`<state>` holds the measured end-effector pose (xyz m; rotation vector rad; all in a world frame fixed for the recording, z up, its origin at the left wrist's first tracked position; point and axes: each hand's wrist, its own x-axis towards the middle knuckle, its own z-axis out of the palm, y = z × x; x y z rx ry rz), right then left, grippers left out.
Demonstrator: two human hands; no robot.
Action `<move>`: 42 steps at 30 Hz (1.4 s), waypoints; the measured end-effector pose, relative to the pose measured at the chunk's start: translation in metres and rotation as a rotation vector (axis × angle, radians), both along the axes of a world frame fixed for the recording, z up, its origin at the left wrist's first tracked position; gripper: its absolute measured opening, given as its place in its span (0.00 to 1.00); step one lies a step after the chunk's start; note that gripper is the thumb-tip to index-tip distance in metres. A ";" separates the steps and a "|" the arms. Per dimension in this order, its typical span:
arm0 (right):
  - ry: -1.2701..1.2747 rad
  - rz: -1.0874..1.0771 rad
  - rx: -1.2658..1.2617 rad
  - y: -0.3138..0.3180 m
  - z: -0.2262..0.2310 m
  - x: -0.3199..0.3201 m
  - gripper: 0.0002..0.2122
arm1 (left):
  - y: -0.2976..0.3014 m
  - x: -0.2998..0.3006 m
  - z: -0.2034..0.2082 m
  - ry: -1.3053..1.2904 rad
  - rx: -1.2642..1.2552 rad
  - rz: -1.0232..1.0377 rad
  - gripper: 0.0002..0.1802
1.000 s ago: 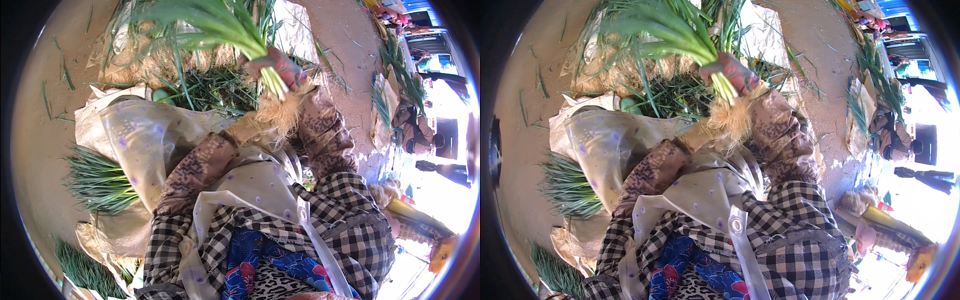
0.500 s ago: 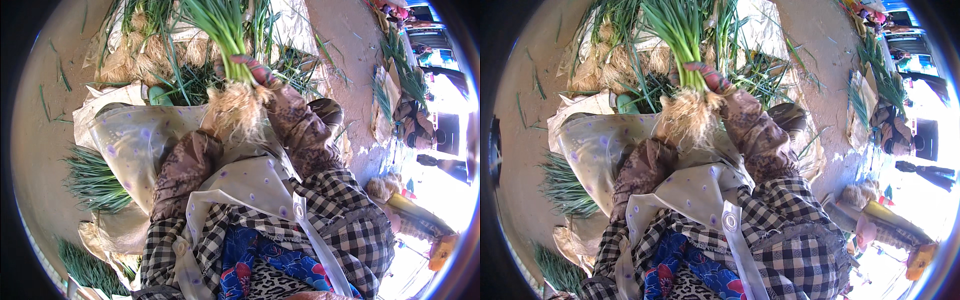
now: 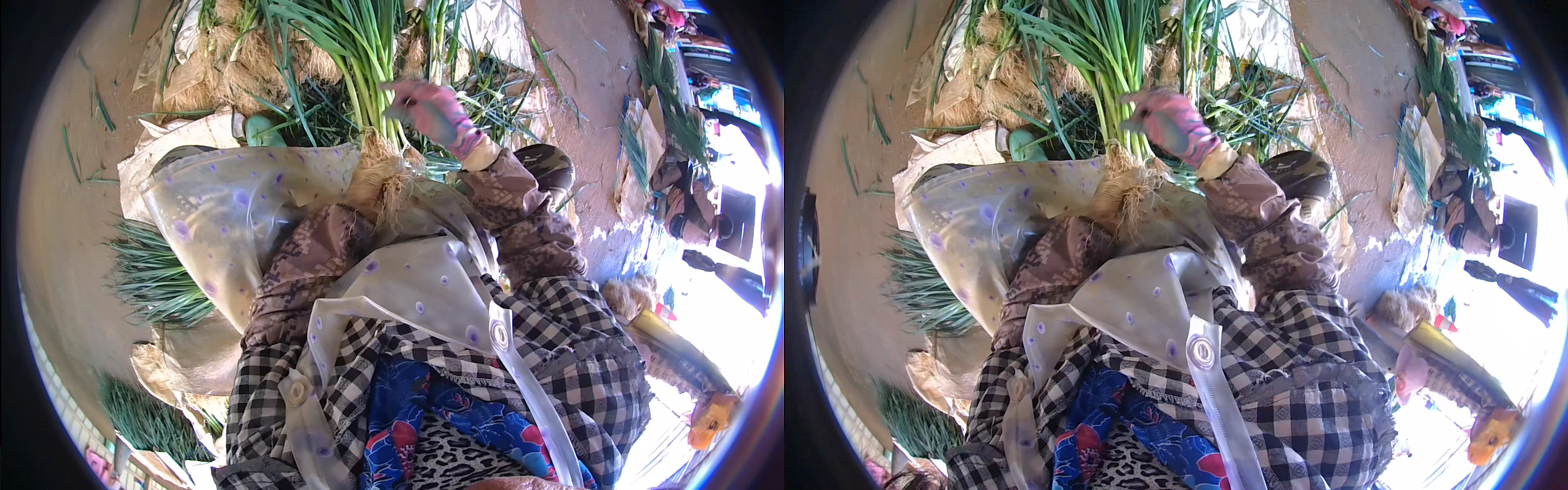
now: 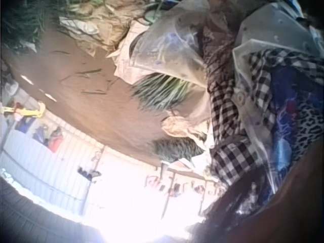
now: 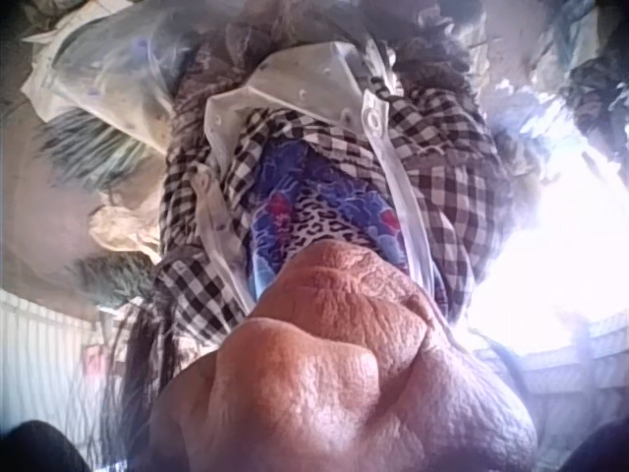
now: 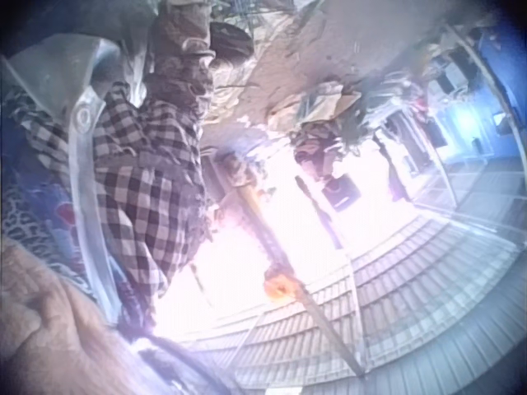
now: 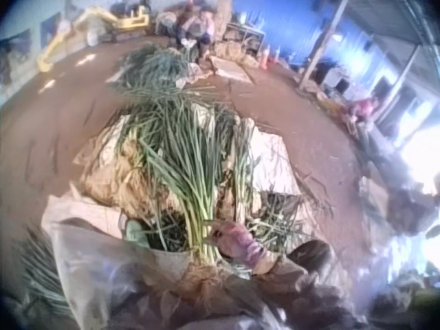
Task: The person cleans scallions by hand, removing dirt and peeling off outer layers while sitting on the floor in a warehouse.
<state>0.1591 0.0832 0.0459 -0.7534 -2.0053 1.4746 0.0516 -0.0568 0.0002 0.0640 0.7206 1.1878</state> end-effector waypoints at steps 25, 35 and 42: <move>-0.069 -0.044 -0.706 -0.008 -0.020 0.036 0.34 | -0.002 0.005 0.036 -0.063 0.212 -0.015 0.29; -0.042 0.106 -0.401 0.014 0.074 0.019 0.17 | -0.007 -0.019 -0.022 0.638 0.594 -0.520 0.33; -0.555 0.111 0.578 0.050 0.118 0.008 0.14 | 0.086 -0.018 0.136 0.193 0.419 -0.038 0.31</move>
